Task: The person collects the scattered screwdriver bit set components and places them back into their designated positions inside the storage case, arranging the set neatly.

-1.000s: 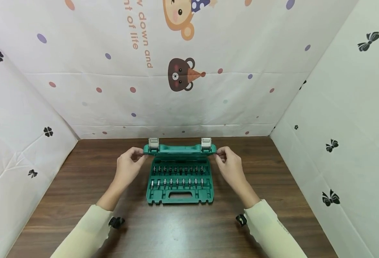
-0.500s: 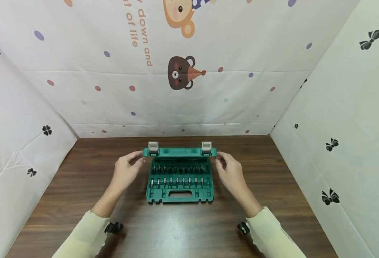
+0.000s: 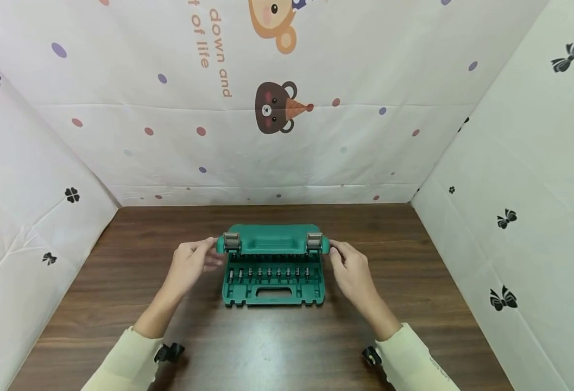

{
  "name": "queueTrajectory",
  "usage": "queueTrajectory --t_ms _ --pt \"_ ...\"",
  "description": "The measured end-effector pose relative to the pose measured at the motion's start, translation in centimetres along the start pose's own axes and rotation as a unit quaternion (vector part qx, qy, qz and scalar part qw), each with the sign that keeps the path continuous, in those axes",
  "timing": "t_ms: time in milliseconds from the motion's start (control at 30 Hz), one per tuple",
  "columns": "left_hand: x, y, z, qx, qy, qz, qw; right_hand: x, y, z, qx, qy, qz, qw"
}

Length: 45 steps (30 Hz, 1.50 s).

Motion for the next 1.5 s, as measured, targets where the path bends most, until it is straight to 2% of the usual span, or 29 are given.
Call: queueTrajectory --t_ms 233,400,500,667,900,1100,1300,1500 --pt "0.6 -0.3 1.0 -0.008 0.026 -0.001 0.9996 1.0 -0.8 -0.2 0.008 -0.013 0.014 1.000" --pt "0.7 -0.5 1.6 0.000 0.035 0.003 0.9994 1.3 -1.6 -0.7 -0.036 -0.028 0.024 0.999" --pt "0.8 -0.6 2.0 0.005 0.043 0.008 0.9990 1.5 -2.1 -1.2 -0.064 -0.050 0.033 0.996" --pt "0.9 -1.0 2.7 0.021 0.051 0.018 0.9983 2.0 -2.9 -2.1 -0.066 -0.087 0.052 0.993" --pt "0.8 -2.0 4.1 0.033 0.075 0.035 0.9960 2.6 -4.3 -2.8 -0.119 -0.122 0.076 0.982" --pt "1.0 -2.2 4.7 0.033 0.088 0.035 0.9950 2.9 -4.8 -3.1 -0.116 -0.133 0.086 0.981" --pt "1.1 -2.7 5.2 0.055 0.104 0.058 0.9913 3.0 -5.4 -3.0 -0.117 -0.138 0.112 0.977" --pt "1.2 -3.1 6.0 0.063 0.117 0.076 0.9883 3.2 -5.9 -3.3 -0.091 -0.140 0.140 0.976"
Point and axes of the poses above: each hand's wrist, its own x-axis away from the middle knuckle, its own y-axis out of the back of the hand, z = x × y, the point moved 10 cm from there along -x, towards the middle knuckle, and after that the axes turned 7 degrees about y, right-handed, at the moved point
